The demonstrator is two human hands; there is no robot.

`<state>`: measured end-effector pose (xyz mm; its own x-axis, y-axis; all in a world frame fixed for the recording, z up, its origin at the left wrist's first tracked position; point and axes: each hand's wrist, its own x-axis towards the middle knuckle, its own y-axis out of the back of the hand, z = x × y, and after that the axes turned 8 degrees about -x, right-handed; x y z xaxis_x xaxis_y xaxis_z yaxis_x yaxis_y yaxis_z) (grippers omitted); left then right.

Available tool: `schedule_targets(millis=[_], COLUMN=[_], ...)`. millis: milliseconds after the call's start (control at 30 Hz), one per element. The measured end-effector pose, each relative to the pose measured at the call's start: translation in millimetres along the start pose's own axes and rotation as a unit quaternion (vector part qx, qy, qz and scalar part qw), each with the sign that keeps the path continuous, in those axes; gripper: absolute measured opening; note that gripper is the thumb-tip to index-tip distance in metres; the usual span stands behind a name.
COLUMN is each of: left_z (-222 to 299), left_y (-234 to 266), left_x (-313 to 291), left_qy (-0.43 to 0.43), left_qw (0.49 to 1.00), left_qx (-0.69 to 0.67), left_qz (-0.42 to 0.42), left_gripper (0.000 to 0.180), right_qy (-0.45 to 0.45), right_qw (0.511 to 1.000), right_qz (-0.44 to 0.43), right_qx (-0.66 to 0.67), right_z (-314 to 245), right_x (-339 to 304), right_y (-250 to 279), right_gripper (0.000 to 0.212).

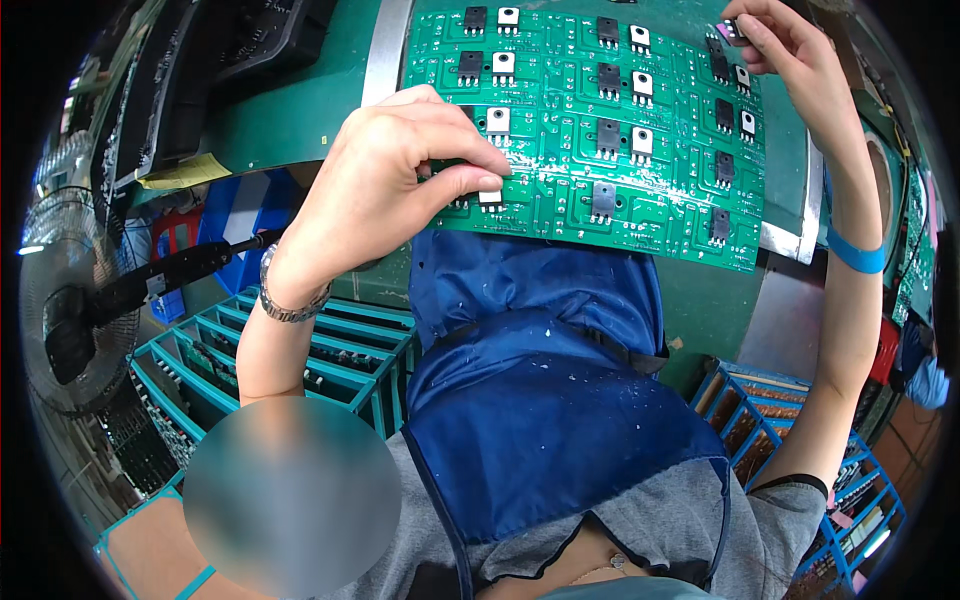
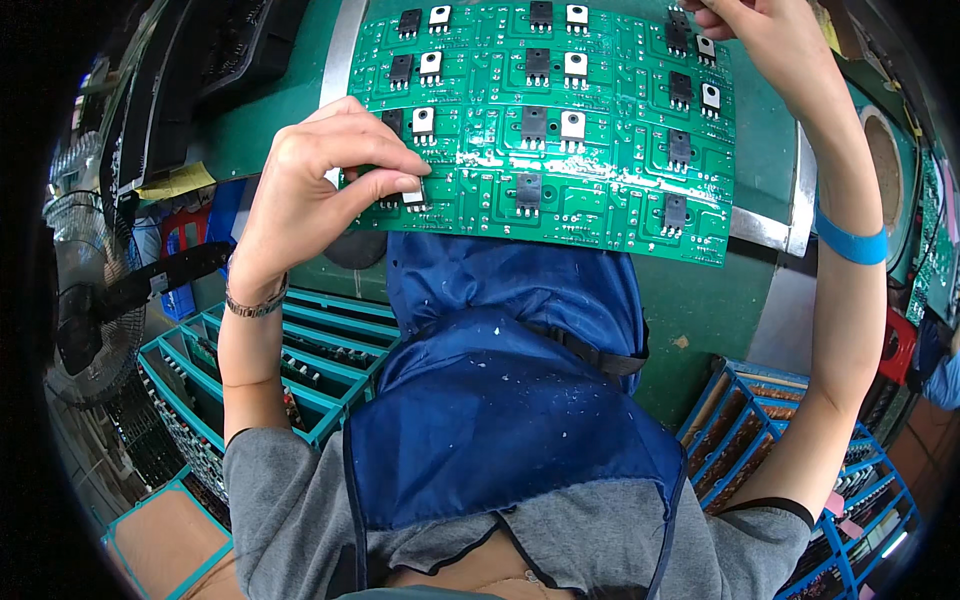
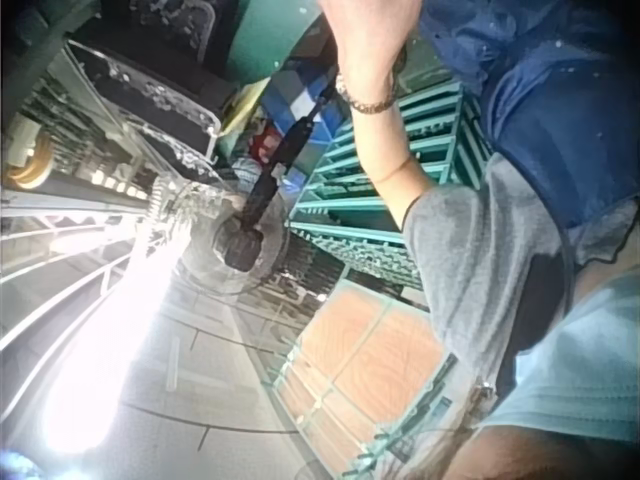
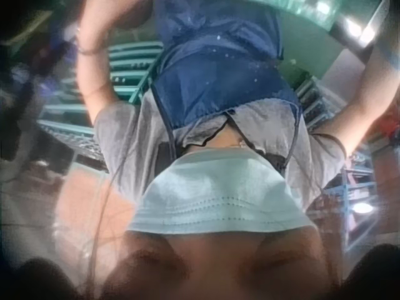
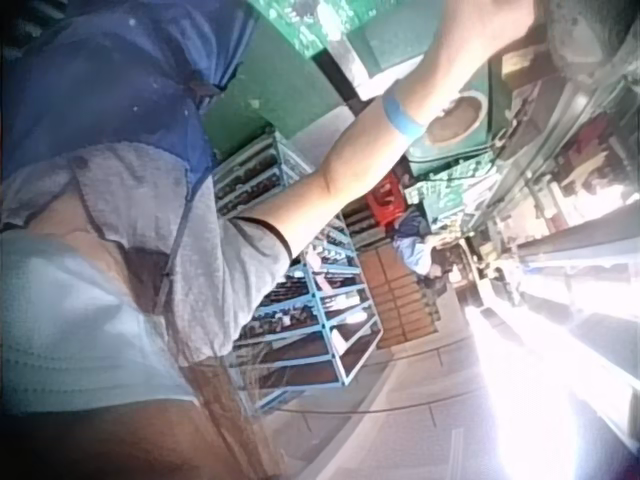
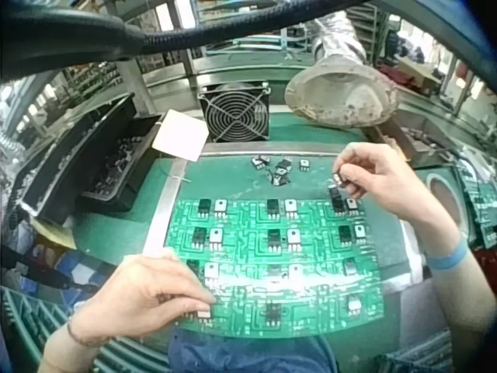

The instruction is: Placing transistors or other electronic components into printed circuit boards.

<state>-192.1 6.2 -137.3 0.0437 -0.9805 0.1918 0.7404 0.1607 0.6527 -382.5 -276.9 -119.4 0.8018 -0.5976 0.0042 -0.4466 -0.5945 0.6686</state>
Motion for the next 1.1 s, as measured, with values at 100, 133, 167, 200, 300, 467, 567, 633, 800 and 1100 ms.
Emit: schedule_targets(millis=[100,133,167,200,300,467,567,633,800,1100], left_z=[3,2,1,0,-2,-2,-2,-2,-2,2], left_y=[-1,-1,-1,-1,2,0,-1,-2,0,-2], left_x=[1,2,3,3,2,2,2,3,3,0], left_qy=[-0.012,-0.011,-0.017,-0.023,-0.003,-0.013,-0.015,-0.019,-0.036,-0.033], left_qw=[1.0,1.0,1.0,0.999,1.0,1.0,1.0,1.0,0.999,0.999], left_qx=[0.016,0.015,0.019,0.022,0.014,0.01,0.009,0.011,0.026,0.042], left_qz=[-0.003,-0.003,-0.006,-0.009,-0.014,-0.014,-0.013,-0.013,-0.014,-0.011], left_gripper=[0.012,0.012,0.012,0.011,0.011,0.011,0.012,0.012,0.013,0.02], right_qy=[-0.004,0.003,0.004,-0.001,-0.015,0.036,0.077,0.091,0.079,0.049], right_qw=[1.0,1.0,1.0,1.0,0.999,0.998,0.995,0.994,0.994,0.995], right_qz=[0.002,0.004,0.003,0.009,0.004,-0.04,-0.064,-0.064,-0.081,-0.072], right_qx=[0.0,-0.011,-0.011,-0.002,0.028,0.035,0.024,0.0,0.011,0.046], right_z=[-4,-6,-8,-11,-16,10,19,16,11,-4], right_x=[-5,-8,-10,-12,-20,-21,-22,-25,-33,-48], right_y=[0,-1,-2,-4,-5,3,5,4,3,-4], right_gripper=[0.009,0.009,0.009,0.009,0.01,0.018,0.024,0.024,0.026,0.027])
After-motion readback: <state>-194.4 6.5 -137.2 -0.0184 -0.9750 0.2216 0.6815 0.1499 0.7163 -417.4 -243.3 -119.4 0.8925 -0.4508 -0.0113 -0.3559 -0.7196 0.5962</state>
